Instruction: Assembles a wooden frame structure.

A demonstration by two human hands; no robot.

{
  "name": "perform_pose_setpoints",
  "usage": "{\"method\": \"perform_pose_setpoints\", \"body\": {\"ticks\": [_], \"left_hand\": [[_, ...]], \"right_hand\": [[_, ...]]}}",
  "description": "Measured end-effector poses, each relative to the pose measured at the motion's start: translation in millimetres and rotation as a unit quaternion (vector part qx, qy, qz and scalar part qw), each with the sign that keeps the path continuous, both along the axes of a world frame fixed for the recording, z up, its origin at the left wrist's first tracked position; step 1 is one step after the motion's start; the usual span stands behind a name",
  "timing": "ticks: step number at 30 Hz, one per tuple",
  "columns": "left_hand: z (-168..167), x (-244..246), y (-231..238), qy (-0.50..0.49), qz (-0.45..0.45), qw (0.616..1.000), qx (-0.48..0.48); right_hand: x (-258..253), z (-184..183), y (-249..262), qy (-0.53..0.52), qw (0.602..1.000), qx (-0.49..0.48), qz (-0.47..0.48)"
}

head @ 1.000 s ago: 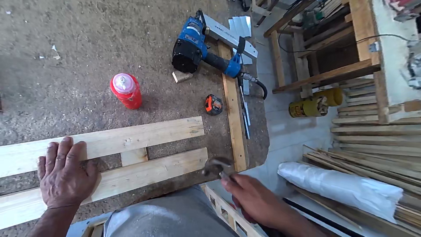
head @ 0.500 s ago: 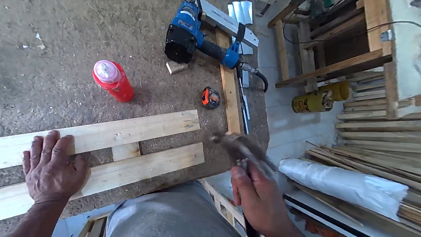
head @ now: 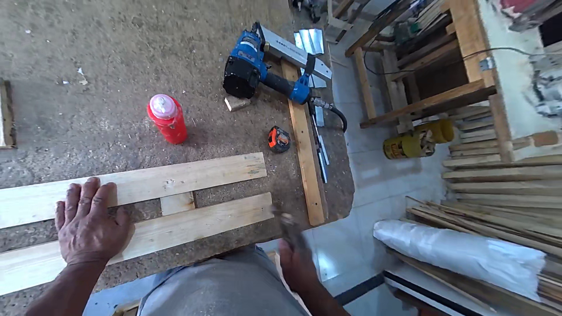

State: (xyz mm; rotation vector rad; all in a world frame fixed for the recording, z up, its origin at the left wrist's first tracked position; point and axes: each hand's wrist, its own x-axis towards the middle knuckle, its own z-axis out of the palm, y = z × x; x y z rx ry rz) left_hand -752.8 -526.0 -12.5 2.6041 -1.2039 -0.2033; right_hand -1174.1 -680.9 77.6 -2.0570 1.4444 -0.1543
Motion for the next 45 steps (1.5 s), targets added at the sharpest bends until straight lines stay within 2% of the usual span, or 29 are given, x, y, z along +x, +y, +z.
{"method": "perform_pose_setpoints", "body": {"ticks": [2,3,5,7,10,12,14,16,17,18,20,22,23,24,26,27,28,29,31,33,34,35,37,38,39,40,42,43,45], "left_hand": [[-1.2,0.4,2.6,-0.001,-0.004,1.0,-0.005],[-1.6,1.3,2.8,-0.006,-0.001,1.0,-0.009],[-1.3,2.0,4.6,-0.02,0.0,1.0,-0.009],[-0.7,1.0,2.1,-0.016,-0.003,1.0,-0.003],[-0.1,1.7,1.3,-0.009,0.005,1.0,0.002],[-0.1,1.7,2.3,-0.007,0.005,1.0,0.002],[-0.6,0.5,3.9,-0.007,0.003,1.0,0.001],[-1.2,2.5,2.2,-0.008,0.002,1.0,-0.005],[-1.3,3.5,2.3,-0.009,0.004,1.0,-0.007],[-0.6,2.6,3.7,-0.005,0.005,1.0,-0.003],[0.2,0.8,3.1,0.003,0.006,1.0,0.004],[1.0,1.2,0.2,0.007,0.006,1.0,0.007],[0.2,1.1,0.5,0.005,0.006,1.0,0.006],[-1.0,1.0,1.4,0.002,0.006,1.0,0.004],[-1.9,0.0,3.3,-0.001,0.005,1.0,0.002],[-2.1,0.4,2.7,-0.002,0.004,1.0,0.001],[-2.3,1.1,1.1,-0.004,0.004,1.0,-0.002],[-2.0,0.2,1.9,-0.005,0.007,1.0,-0.004],[-0.3,-1.5,2.5,0.001,0.005,1.0,0.006],[0.9,-1.6,2.0,0.002,0.006,1.0,0.007],[1.1,-1.6,2.5,-0.002,0.005,1.0,0.005],[1.7,-1.6,2.9,-0.006,0.005,1.0,0.0],[1.9,-1.8,3.8,-0.008,0.005,1.0,-0.002],[1.2,-1.0,3.3,-0.008,0.005,1.0,-0.001],[-0.3,-0.3,3.5,-0.008,0.007,1.0,-0.001],[-1.8,-0.4,5.9,-0.008,0.007,1.0,0.003],[-3.3,-0.9,7.3,-0.008,0.005,1.0,0.008],[-3.0,-0.4,6.0,-0.01,0.006,1.0,0.007],[-3.1,-0.3,4.3,-0.012,0.007,1.0,0.003]], "right_hand": [[9.8,10.3,-7.4,0.124,0.984,0.131,-0.008],[15.3,19.2,-11.4,0.123,0.983,0.135,-0.013],[29.3,42.7,-9.7,0.05,0.994,0.097,-0.011],[59.1,80.2,-13.5,-0.024,0.993,0.113,-0.009],[107.2,109.9,-21.2,-0.033,0.991,0.12,0.04],[119.6,100.7,-23.0,0.072,0.982,0.151,0.084],[126.0,94.4,-30.9,0.275,0.914,0.271,0.121],[129.2,104.2,-36.6,0.381,0.862,0.306,0.135],[132.8,116.6,-37.6,0.389,0.864,0.289,0.14],[135.7,130.2,-35.8,0.365,0.884,0.255,0.141],[132.1,141.7,-26.0,0.224,0.956,0.126,0.138],[122.9,120.3,-15.5,0.057,0.989,0.017,0.139],[116.7,105.0,-11.3,0.038,0.99,0.017,0.137],[110.5,93.4,-9.5,0.09,0.985,0.055,0.139],[107.4,81.5,-19.3,0.28,0.924,0.227,0.124],[108.9,84.1,-24.6,0.327,0.898,0.271,0.112],[111.9,94.9,-29.4,0.339,0.893,0.276,0.105],[112.3,107.3,-28.6,0.314,0.911,0.246,0.104],[99.3,111.6,-14.6,0.152,0.978,0.105,0.096],[74.1,68.4,0.0,-0.057,0.995,-0.001,0.087],[58.4,38.7,8.2,-0.099,0.991,-0.01,0.087],[45.2,17.3,14.9,-0.072,0.993,0.005,0.095],[45.4,17.2,12.7,0.106,0.98,0.127,0.108],[50.7,22.5,10.2,0.141,0.974,0.145,0.102],[52.6,25.9,11.1,0.118,0.982,0.113,0.098],[48.7,22.3,17.9,0.047,0.993,0.053,0.095],[37.4,0.3,29.1,-0.05,0.996,0.018,0.077],[39.4,-3.9,27.6,-0.018,0.996,0.035,0.076],[65.3,19.1,10.7,0.141,0.974,0.146,0.098]]}}
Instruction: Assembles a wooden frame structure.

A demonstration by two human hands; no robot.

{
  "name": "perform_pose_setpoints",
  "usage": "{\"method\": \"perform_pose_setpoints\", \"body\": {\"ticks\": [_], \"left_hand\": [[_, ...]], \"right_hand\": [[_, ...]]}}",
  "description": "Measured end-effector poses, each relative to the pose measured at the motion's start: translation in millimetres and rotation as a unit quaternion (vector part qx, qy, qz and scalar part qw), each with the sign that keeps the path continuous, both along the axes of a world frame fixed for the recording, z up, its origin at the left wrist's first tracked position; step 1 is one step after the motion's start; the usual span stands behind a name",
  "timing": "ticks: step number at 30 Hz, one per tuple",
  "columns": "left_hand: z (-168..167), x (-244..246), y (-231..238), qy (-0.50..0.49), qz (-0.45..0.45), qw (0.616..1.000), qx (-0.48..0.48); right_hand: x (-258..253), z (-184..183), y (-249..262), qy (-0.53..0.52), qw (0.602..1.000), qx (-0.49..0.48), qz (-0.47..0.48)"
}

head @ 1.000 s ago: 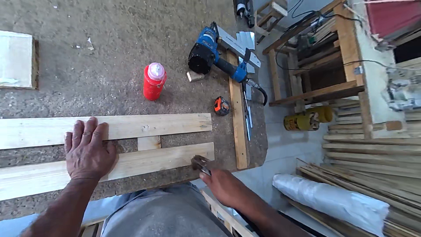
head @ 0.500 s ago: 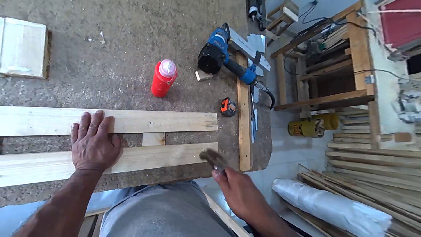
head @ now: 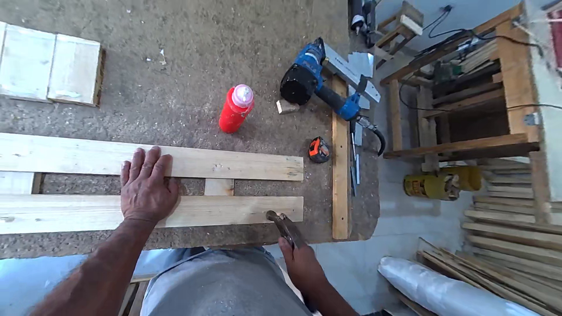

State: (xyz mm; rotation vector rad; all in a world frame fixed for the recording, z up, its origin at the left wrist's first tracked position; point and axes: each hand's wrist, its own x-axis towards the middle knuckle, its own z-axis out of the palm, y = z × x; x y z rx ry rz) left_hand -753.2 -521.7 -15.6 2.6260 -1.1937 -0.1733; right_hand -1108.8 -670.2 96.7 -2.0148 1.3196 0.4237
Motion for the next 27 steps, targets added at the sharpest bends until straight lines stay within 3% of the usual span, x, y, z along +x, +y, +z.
{"method": "perform_pose_setpoints", "body": {"ticks": [1,3,6,8,10,12,14,17,19,20,21,22,24,25,27], "left_hand": [[-0.8,1.3,-1.2,-0.003,-0.001,1.0,-0.004],[-2.4,2.1,0.0,-0.002,0.001,1.0,0.002],[-2.9,2.0,-1.6,0.006,0.001,1.0,0.007],[-2.3,2.5,-1.3,0.008,0.002,1.0,0.004],[-2.8,1.9,0.0,0.013,0.001,1.0,0.001],[-3.4,1.8,0.0,0.017,0.006,1.0,-0.006],[-4.0,2.8,-0.5,0.008,0.012,1.0,-0.013],[-4.5,1.4,-0.4,0.006,0.01,1.0,-0.024],[-3.3,1.9,-0.9,0.008,0.009,1.0,-0.024],[-2.5,2.2,-0.7,0.01,0.01,1.0,-0.021],[-2.0,2.4,-0.5,0.01,0.01,1.0,-0.021],[-2.2,2.1,-0.3,0.012,0.009,1.0,-0.023],[-2.6,0.5,-0.7,0.01,0.013,0.999,-0.032],[-2.4,1.5,-1.6,0.008,0.015,0.999,-0.035],[-2.4,1.0,-0.1,0.009,0.017,0.999,-0.029]], "right_hand": [[21.2,21.2,-12.0,0.057,0.997,0.05,0.011],[60.5,63.0,-21.1,0.059,0.994,0.078,0.044],[99.8,88.4,-12.3,-0.125,0.991,0.033,0.043],[108.9,76.5,-5.2,-0.157,0.987,0.023,0.039],[104.8,63.0,-6.4,0.015,0.994,0.092,0.062],[106.7,63.9,-17.7,0.204,0.957,0.189,0.085],[113.4,85.6,-28.2,0.221,0.949,0.203,0.093],[123.2,117.9,-23.2,-0.02,0.997,0.067,0.036],[123.1,106.5,-11.3,-0.217,0.976,-0.014,0.024],[115.8,90.0,-6.2,-0.245,0.969,-0.017,0.032],[101.7,71.5,-3.1,-0.195,0.98,0.002,0.049],[89.5,59.6,-3.6,-0.07,0.994,0.052,0.068],[91.6,57.7,-14.0,0.18,0.965,0.174,0.081],[97.1,64.2,-20.7,0.212,0.956,0.189,0.08],[110.0,91.4,-27.7,0.13,0.979,0.149,0.057]]}}
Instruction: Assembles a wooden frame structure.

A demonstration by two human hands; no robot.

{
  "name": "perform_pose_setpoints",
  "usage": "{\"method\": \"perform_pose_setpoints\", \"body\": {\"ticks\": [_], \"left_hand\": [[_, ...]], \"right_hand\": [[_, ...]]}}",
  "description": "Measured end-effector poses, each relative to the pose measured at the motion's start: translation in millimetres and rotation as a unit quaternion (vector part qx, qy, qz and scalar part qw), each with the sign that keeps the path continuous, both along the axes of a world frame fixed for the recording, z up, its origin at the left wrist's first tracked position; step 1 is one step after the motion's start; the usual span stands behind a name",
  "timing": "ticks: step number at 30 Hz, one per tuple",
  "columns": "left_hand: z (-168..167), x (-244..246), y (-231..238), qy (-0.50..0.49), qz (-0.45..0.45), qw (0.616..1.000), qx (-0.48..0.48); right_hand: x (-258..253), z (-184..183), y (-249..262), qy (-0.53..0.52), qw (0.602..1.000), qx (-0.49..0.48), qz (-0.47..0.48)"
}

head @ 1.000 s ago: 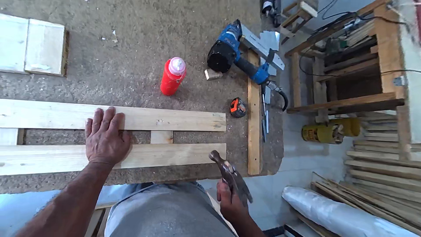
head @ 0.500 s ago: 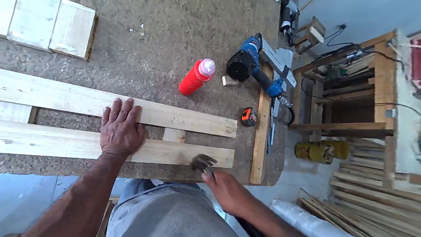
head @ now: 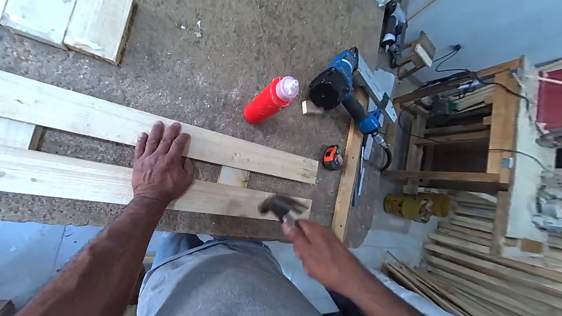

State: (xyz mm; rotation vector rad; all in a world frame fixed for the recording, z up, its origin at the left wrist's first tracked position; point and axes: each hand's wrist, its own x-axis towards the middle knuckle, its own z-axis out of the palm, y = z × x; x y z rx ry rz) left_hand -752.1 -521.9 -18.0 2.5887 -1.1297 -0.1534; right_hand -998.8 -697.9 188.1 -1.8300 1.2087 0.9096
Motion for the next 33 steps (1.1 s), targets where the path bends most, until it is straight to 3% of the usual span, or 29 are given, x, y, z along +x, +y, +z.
{"method": "perform_pose_setpoints", "body": {"ticks": [1,3,5,6,8,10,12,14,16,18,19,21,23,25,27,30,33], "left_hand": [[0.1,-0.4,-1.1,0.001,0.0,1.0,0.001],[-0.2,-0.6,-1.7,-0.001,0.0,1.0,-0.001],[0.0,0.1,-1.6,-0.003,0.0,1.0,-0.004],[-0.1,0.2,-1.1,-0.002,0.001,1.0,-0.004],[-0.5,-0.9,0.2,0.004,0.002,1.0,-0.002],[-1.7,1.0,-0.8,0.006,0.001,1.0,-0.006],[-2.8,1.5,1.2,-0.003,0.009,1.0,-0.006],[-0.7,0.5,-2.1,-0.003,0.006,1.0,-0.009],[0.9,1.0,-3.9,-0.004,0.01,1.0,-0.007],[0.3,1.8,-2.7,-0.005,0.009,1.0,-0.006],[-0.4,1.2,-1.6,-0.003,0.007,1.0,-0.007],[-1.0,0.0,-1.3,0.003,0.004,1.0,-0.014],[-2.0,1.4,-1.8,0.0,0.007,1.0,-0.02],[-2.3,0.7,0.3,-0.009,0.009,1.0,-0.018],[-0.4,0.5,-1.4,-0.005,0.008,1.0,-0.015],[0.2,0.6,-2.7,-0.003,0.009,1.0,-0.015],[0.9,-0.2,0.0,-0.002,0.011,1.0,-0.01]], "right_hand": [[4.7,12.8,-1.3,-0.086,0.995,-0.048,-0.029],[12.0,21.4,3.3,-0.278,0.947,-0.144,-0.075],[3.2,-2.6,12.7,-0.367,0.912,-0.165,-0.076],[-12.7,-22.6,17.0,-0.324,0.933,-0.149,-0.048],[-36.8,-43.7,20.4,-0.065,0.997,-0.041,0.031],[-39.9,-40.7,17.1,0.091,0.994,0.03,0.059],[-34.0,-20.8,11.1,0.08,0.995,0.032,0.044],[-17.7,0.6,6.2,-0.054,0.998,-0.038,-0.003],[-5.7,2.7,6.3,-0.236,0.963,-0.118,-0.06],[-10.7,-18.8,13.7,-0.322,0.93,-0.163,-0.068],[-22.6,-32.3,16.9,-0.281,0.945,-0.16,-0.047],[-35.4,-34.7,12.3,-0.025,0.998,-0.054,0.007],[-35.4,-17.3,1.2,0.135,0.989,0.043,0.048],[-35.6,6.8,0.2,0.131,0.988,0.06,0.05],[-24.9,18.0,1.5,0.018,1.0,-0.004,0.023],[-18.6,-18.1,8.4,-0.127,0.987,-0.09,-0.028],[-32.0,-37.7,7.3,0.06,0.998,0.036,-0.011]]}}
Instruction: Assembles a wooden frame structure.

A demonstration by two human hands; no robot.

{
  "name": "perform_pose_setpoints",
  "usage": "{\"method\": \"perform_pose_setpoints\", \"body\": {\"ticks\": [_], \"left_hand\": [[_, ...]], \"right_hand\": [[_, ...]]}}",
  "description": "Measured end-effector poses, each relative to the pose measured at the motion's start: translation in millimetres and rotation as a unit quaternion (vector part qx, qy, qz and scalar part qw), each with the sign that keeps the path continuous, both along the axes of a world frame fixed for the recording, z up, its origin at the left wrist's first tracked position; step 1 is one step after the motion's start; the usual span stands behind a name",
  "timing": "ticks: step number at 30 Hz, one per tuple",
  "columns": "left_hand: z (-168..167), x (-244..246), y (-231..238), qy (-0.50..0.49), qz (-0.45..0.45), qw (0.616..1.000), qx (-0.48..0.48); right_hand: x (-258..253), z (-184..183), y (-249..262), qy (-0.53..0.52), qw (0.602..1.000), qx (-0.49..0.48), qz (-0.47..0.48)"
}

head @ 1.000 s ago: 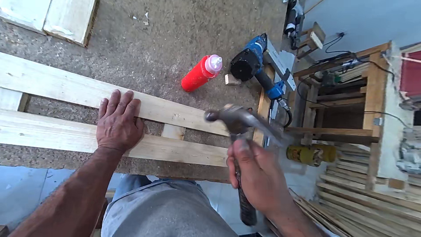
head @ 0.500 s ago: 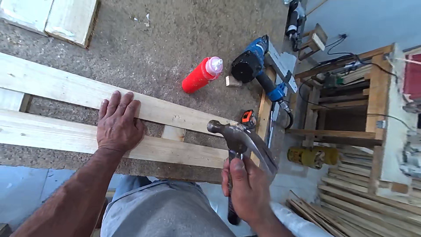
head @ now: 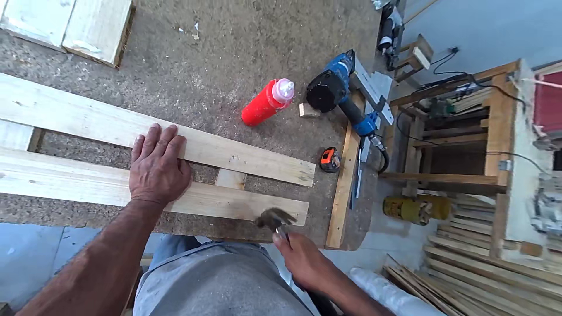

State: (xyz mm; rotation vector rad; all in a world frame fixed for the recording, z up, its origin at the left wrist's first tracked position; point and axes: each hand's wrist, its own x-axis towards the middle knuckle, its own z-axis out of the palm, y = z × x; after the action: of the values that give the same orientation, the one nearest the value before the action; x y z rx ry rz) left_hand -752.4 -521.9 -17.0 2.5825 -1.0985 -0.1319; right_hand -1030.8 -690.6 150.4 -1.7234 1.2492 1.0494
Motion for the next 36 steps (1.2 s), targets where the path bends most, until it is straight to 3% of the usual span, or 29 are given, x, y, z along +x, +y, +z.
{"method": "perform_pose_setpoints", "body": {"ticks": [3,5,8,11,13,16,18,19,20,21,22,24,27,30,32,34,36], "left_hand": [[0.2,1.3,-0.8,-0.004,-0.002,1.0,-0.004],[-0.5,0.8,-1.3,-0.007,-0.002,1.0,-0.008],[-1.3,1.0,-2.1,-0.007,0.0,1.0,-0.007],[-0.8,0.6,-0.7,-0.006,0.001,1.0,-0.003],[-2.7,2.8,-1.7,-0.01,0.001,1.0,-0.003],[-3.4,0.1,-0.4,-0.01,-0.001,1.0,-0.006],[-1.7,0.9,-1.6,-0.008,0.001,1.0,-0.007],[-1.7,1.6,-1.4,-0.008,0.001,1.0,-0.006],[-2.3,1.9,-1.1,-0.009,-0.001,1.0,-0.008],[-3.3,1.8,-0.9,-0.009,-0.002,1.0,-0.011],[-4.0,1.0,-0.8,-0.011,-0.001,1.0,-0.015],[-4.8,0.8,-0.4,-0.014,-0.001,1.0,-0.02],[-4.7,-0.4,1.7,-0.013,-0.002,1.0,-0.017],[-3.6,1.2,-0.9,-0.012,-0.001,1.0,-0.012],[-4.2,0.4,-0.2,-0.011,-0.001,1.0,-0.011],[-4.4,0.0,1.0,-0.01,-0.001,1.0,-0.014],[-5.9,0.0,1.7,-0.011,-0.004,1.0,-0.02]], "right_hand": [[-8.9,20.1,-10.1,0.07,0.993,0.091,-0.005],[3.1,30.3,-13.2,-0.02,0.997,0.048,-0.049],[16.4,11.9,-9.6,-0.148,0.981,-0.027,-0.121],[5.3,-5.3,-7.2,-0.029,0.996,0.037,-0.076],[10.9,7.9,-8.4,-0.007,0.997,0.062,-0.034],[26.2,24.7,2.9,-0.203,0.978,-0.052,-0.005],[16.8,1.8,14.1,-0.375,0.913,-0.158,0.0],[0.0,-20.4,19.2,-0.412,0.891,-0.19,0.02],[-21.8,-41.7,23.1,-0.401,0.89,-0.208,0.062],[-39.2,-51.3,24.9,-0.325,0.916,-0.203,0.121],[-46.9,-53.0,24.6,-0.208,0.953,-0.157,0.152],[-43.9,-45.1,23.7,-0.115,0.971,-0.137,0.158],[-16.8,-14.0,21.7,-0.235,0.944,-0.2,0.121],[29.3,15.3,13.5,-0.397,0.899,-0.183,0.033],[49.2,21.1,16.8,-0.452,0.876,-0.166,-0.004],[48.2,9.8,22.4,-0.37,0.919,-0.138,0.007],[47.9,3.3,18.3,-0.108,0.99,-0.039,0.078]]}}
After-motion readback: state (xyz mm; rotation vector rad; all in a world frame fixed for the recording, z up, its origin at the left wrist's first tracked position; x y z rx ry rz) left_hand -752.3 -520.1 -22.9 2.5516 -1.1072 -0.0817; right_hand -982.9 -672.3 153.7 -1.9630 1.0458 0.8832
